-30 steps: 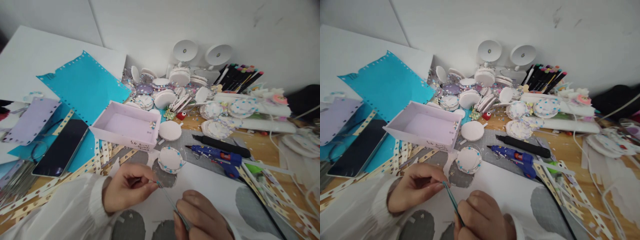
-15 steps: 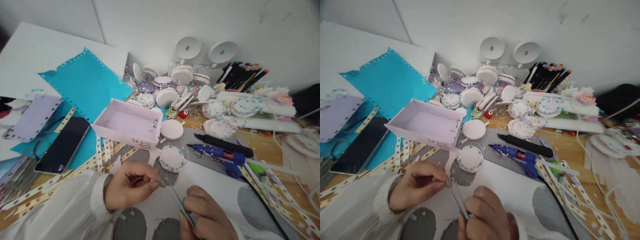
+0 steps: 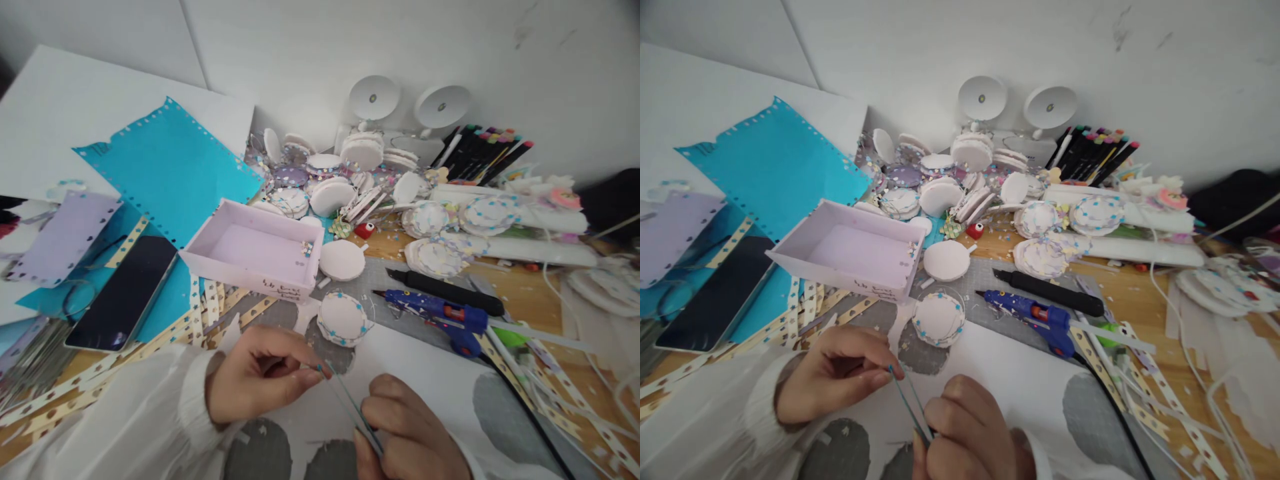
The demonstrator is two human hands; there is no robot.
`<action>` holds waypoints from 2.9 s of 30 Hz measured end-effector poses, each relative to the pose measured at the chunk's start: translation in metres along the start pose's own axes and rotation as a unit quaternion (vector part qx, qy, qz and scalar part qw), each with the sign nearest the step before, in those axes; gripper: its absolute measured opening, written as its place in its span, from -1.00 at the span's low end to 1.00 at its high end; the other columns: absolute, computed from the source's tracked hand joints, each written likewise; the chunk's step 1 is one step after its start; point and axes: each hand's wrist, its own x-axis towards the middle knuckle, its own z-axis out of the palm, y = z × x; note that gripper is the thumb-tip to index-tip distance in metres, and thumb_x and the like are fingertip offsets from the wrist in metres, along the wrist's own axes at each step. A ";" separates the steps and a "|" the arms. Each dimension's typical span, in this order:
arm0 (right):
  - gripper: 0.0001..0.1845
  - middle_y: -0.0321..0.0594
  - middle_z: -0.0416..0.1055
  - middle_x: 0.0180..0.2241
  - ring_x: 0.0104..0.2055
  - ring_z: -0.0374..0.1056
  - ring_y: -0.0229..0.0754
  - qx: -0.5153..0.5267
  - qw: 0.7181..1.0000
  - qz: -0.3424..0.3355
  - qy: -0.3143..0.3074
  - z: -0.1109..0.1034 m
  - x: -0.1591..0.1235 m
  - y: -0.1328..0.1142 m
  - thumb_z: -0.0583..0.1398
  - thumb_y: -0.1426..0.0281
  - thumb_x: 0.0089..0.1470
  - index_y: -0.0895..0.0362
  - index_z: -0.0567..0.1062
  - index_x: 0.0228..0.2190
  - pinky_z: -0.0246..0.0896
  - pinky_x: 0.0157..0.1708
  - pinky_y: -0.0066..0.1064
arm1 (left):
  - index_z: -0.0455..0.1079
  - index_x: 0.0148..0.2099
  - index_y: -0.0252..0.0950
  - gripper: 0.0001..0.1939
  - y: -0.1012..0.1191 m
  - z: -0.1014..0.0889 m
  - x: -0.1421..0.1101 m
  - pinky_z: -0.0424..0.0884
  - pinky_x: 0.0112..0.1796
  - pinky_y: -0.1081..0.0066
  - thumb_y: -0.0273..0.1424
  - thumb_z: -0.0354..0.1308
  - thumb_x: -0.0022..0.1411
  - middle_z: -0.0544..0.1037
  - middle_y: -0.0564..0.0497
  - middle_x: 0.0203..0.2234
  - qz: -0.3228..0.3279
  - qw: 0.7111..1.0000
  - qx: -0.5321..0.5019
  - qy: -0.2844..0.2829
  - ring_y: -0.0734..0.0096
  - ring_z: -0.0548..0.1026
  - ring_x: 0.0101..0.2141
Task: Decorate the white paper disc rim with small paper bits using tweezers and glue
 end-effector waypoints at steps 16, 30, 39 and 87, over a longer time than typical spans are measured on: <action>-0.59 -0.35 0.30 -0.67 -0.60 0.16 -0.32 0.051 0.998 0.034 -0.015 -0.005 0.001 -0.004 0.06 0.79 -0.17 0.06 0.05 -0.60 0.14 -0.60 -0.48 | 0.57 -0.33 -0.41 -0.72 0.000 0.004 0.001 0.25 -0.62 0.53 -0.32 0.13 0.24 0.46 -0.06 -0.67 0.008 0.999 0.034 0.010 0.45 0.37 -0.61; -0.61 -0.36 0.24 -0.64 -0.57 0.15 -0.32 0.077 0.994 0.076 -0.006 -0.002 0.000 -0.006 0.06 0.78 -0.16 0.07 0.05 -0.61 0.14 -0.58 -0.49 | 0.57 -0.32 -0.44 -0.77 0.000 0.004 0.000 0.22 -0.61 0.52 -0.43 0.11 0.22 0.54 -0.14 -0.60 0.025 0.998 0.059 0.002 0.45 0.38 -0.60; -0.70 -0.38 0.15 -0.59 -0.57 0.12 -0.30 0.233 0.960 0.150 0.044 -0.001 -0.002 -0.001 -0.01 0.67 0.11 0.04 0.08 -0.46 0.13 -0.58 -0.48 | 0.57 -0.33 -0.45 -0.75 -0.003 0.001 -0.002 0.16 -0.60 0.50 -0.40 0.11 0.22 0.43 -0.07 -0.63 0.014 1.000 -0.010 -0.013 0.49 0.27 -0.60; -0.66 -0.31 0.33 -0.51 -0.48 0.20 -0.25 -0.010 0.998 -0.055 0.038 -0.039 -0.006 -0.024 0.09 0.72 -0.01 0.05 0.17 -0.54 0.15 -0.51 -0.38 | 0.41 -0.02 -0.15 -0.70 0.067 -0.019 -0.065 0.31 -0.06 0.28 -0.47 -0.07 0.32 0.49 -0.04 -0.11 0.080 0.857 0.504 0.066 0.24 0.40 -0.07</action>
